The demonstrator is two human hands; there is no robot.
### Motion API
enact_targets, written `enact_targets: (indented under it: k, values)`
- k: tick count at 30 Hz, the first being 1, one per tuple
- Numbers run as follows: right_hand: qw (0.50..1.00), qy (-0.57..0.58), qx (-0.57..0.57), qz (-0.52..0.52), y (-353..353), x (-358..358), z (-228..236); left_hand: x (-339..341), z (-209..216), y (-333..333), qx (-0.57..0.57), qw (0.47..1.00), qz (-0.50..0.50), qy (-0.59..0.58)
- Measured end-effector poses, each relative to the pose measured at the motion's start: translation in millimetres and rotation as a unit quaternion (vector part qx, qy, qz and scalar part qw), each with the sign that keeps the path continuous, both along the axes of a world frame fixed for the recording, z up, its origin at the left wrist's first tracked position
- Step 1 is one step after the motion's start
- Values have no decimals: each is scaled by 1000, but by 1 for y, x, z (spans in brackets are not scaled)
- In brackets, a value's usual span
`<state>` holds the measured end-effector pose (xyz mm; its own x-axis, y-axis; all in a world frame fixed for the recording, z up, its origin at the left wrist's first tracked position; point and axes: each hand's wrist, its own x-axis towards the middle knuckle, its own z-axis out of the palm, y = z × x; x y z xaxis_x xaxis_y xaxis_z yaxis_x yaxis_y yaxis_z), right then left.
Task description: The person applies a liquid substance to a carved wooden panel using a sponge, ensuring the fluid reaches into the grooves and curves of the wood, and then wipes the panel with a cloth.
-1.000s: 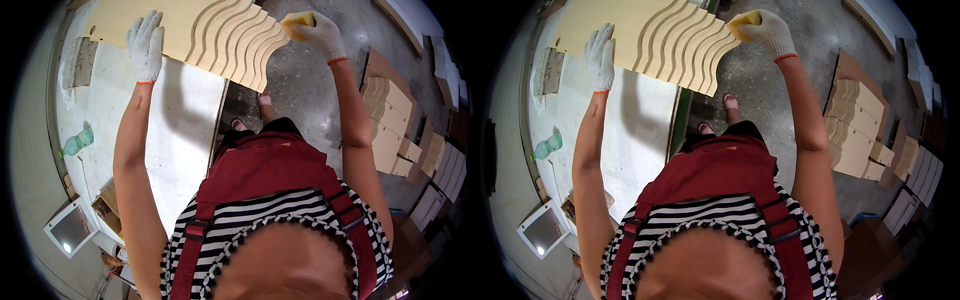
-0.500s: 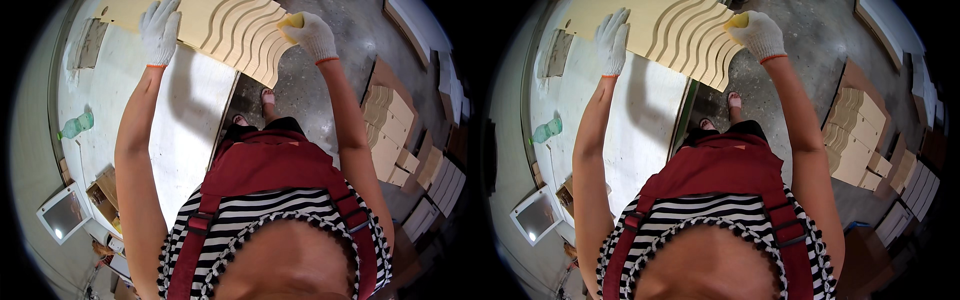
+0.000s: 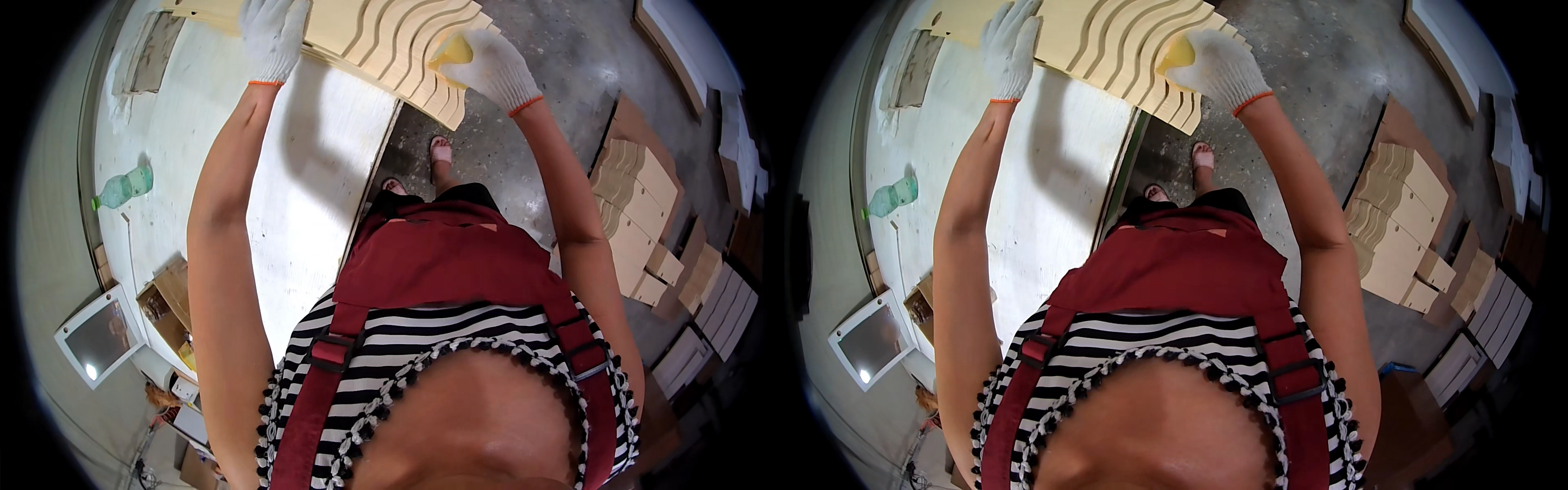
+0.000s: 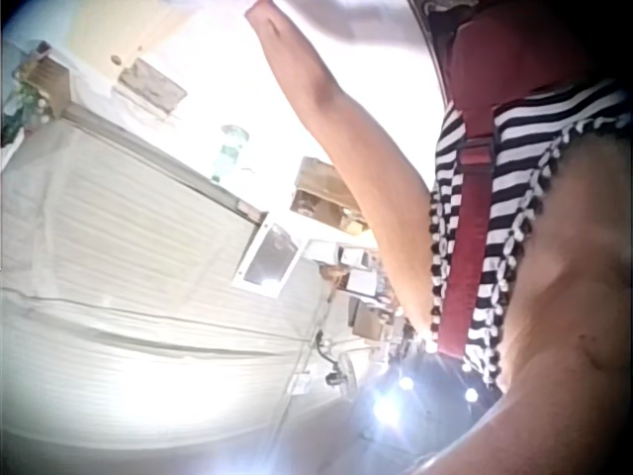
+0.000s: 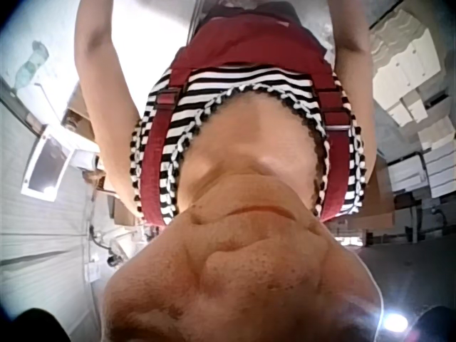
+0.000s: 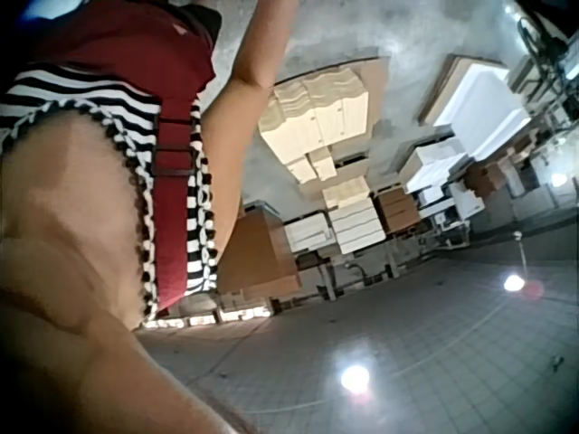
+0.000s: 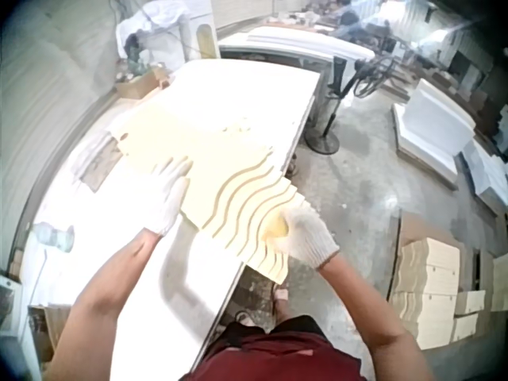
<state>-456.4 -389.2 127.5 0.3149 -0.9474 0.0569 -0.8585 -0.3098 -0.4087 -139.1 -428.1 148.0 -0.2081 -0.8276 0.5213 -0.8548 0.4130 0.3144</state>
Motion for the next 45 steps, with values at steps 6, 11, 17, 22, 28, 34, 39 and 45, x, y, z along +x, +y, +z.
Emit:
enact_targets:
  k: [6, 11, 17, 22, 28, 34, 39, 45]
  values:
    - [995, -45, 71, 54, 28, 5, 11, 3, -7, -4, -3, 1000, -6, 4]
    - [991, -71, 90, 67, 69, 14, 12, 5, -11, -7, -1, 1000, -9, 7]
    - [989, -142, 50, 14, 73, -3, 40, 9, -13, -5, 8, 1000, 3, 6]
    - [995, -66, -78, 16, 43, -17, 12, 5, -13, -6, 6, 1000, -6, 11]
    - [995, -50, -84, 30, 12, -4, 6, 6, -13, -7, -1, 1000, -11, 14]
    - [996, -56, 57, 38, 64, 14, 16, 5, -11, -5, 8, 1000, -11, 21]
    - [987, -145, 21, 72, 99, 21, 10, 7, -13, -6, 4, 1000, -7, 14]
    - [986, -117, -116, -25, 55, -9, 14, 5, -15, -7, -6, 1000, -15, 20]
